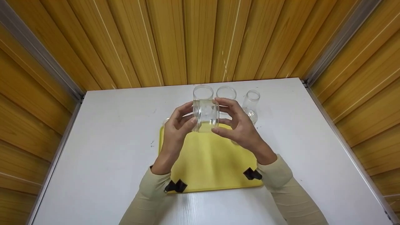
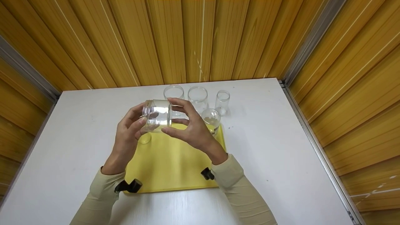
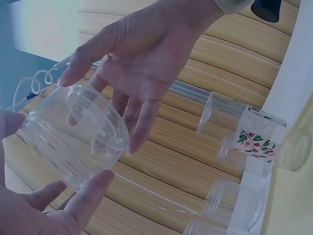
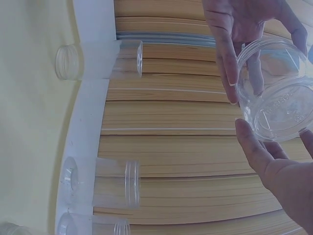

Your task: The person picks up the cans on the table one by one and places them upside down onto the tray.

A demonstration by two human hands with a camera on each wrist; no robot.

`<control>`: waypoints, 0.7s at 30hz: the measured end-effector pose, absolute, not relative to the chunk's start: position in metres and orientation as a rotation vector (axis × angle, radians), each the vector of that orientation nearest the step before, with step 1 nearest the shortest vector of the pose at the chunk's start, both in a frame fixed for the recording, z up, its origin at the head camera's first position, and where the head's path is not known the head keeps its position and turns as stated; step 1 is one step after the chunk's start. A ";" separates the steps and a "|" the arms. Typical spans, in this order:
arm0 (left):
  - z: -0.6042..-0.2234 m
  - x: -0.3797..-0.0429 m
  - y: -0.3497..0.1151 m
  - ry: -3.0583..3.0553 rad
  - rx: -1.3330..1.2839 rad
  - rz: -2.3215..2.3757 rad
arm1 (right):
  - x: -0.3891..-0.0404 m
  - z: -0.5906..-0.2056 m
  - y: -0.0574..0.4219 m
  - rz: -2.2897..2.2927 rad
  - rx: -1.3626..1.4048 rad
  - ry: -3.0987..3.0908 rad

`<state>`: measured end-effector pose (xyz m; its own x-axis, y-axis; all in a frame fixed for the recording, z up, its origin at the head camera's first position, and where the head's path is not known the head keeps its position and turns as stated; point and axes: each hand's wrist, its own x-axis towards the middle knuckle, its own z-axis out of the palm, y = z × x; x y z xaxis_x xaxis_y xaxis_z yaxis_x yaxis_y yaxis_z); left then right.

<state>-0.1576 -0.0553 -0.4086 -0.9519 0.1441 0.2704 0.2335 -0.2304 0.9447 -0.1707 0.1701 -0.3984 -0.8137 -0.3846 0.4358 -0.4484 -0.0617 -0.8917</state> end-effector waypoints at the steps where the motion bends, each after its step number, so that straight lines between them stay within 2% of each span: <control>1: -0.409 -0.158 -0.055 -1.911 -0.472 -2.376 | -0.171 -0.398 0.170 2.053 0.942 -2.113; 21: -0.411 -0.158 -0.065 -2.031 -0.536 -2.165 | -0.173 -0.399 0.174 2.006 0.940 -2.110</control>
